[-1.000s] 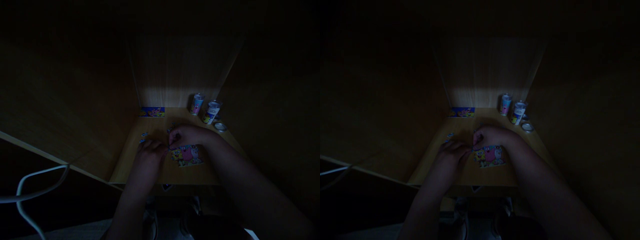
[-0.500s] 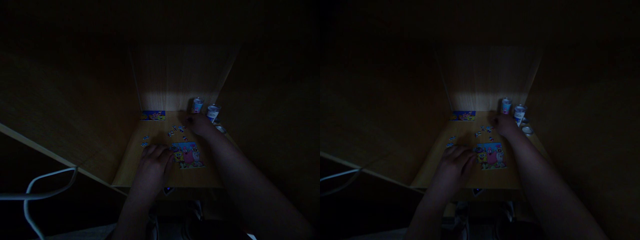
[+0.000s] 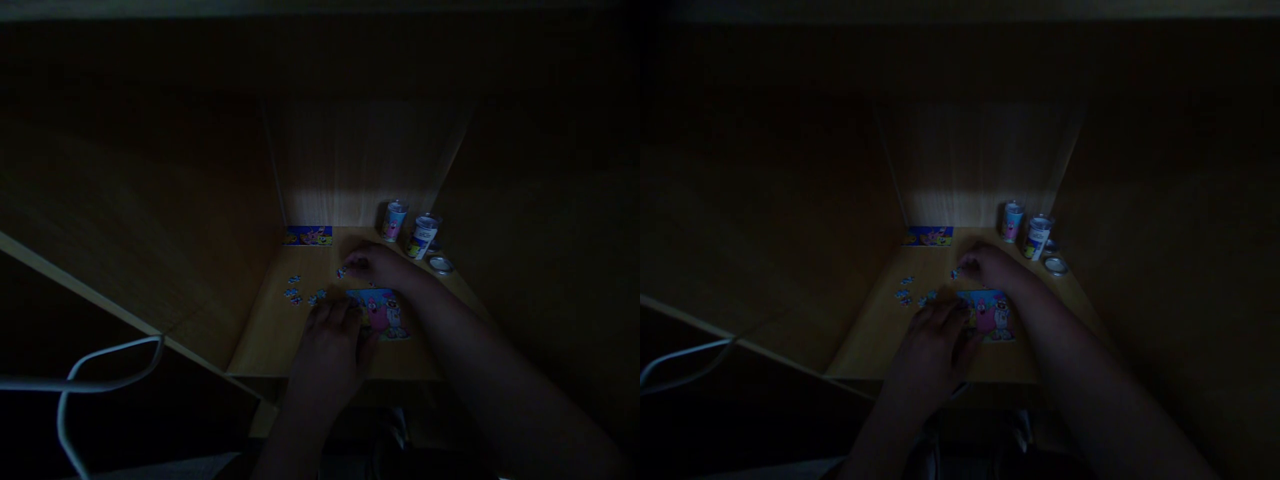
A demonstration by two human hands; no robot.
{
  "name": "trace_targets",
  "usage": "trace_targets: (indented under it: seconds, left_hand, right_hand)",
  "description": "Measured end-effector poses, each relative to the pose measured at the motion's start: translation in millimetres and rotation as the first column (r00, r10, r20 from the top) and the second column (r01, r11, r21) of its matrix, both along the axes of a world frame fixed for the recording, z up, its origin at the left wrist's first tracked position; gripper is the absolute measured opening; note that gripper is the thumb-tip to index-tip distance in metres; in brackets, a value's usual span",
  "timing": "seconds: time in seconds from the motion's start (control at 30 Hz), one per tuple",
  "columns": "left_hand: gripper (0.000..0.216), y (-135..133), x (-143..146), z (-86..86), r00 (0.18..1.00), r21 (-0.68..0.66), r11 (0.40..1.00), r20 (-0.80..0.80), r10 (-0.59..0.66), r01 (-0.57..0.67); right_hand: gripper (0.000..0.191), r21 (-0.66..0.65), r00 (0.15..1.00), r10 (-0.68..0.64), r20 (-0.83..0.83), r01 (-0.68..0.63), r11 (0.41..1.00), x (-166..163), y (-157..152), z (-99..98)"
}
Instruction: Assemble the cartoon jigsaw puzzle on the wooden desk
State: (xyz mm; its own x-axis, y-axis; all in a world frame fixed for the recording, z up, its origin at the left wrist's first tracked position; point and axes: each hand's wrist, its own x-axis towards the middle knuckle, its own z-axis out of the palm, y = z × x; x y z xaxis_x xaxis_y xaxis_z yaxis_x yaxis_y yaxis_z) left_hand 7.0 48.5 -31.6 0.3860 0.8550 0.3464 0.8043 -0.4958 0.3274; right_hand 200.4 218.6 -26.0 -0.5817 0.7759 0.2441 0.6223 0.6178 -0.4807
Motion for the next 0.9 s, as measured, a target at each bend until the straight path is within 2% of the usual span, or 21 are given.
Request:
trace_targets:
  seconds: [0.2,0.43,0.57,0.73,0.9]
  left_hand:
    - [0.029,-1,2,0.1,1.000,0.017,1.000,-0.002,-0.008,0.008]
    - [0.032,-1,2,-2.0,1.000,0.025,1.000,-0.006,0.019,-0.018]
    - [0.035,-1,1,-3.5,1.000,0.036,0.999,0.010,0.001,-0.002]
    - [0.027,-3,0,-1.3,0.998,0.049,0.998,0.056,-0.037,0.034]
    - [0.017,-4,-12,2.9,0.995,0.066,0.998,0.095,-0.031,0.025]
  right_hand:
    - [0.012,-0.037,1.000,-0.002,0.014,0.002,0.999,0,0,-0.8]
    - [0.010,-0.090,0.999,-0.005,0.032,0.008,0.996,-1,-7,8.2]
    - [0.008,-0.120,0.997,-0.067,0.021,0.070,0.990,-4,-10,10.7]
    - [0.004,-0.165,0.997,-0.022,-0.076,0.009,0.986,-7,-10,9.2]
    - [0.010,-0.200,0.981,-0.118,-0.152,0.086,0.976,-2,-6,4.7]
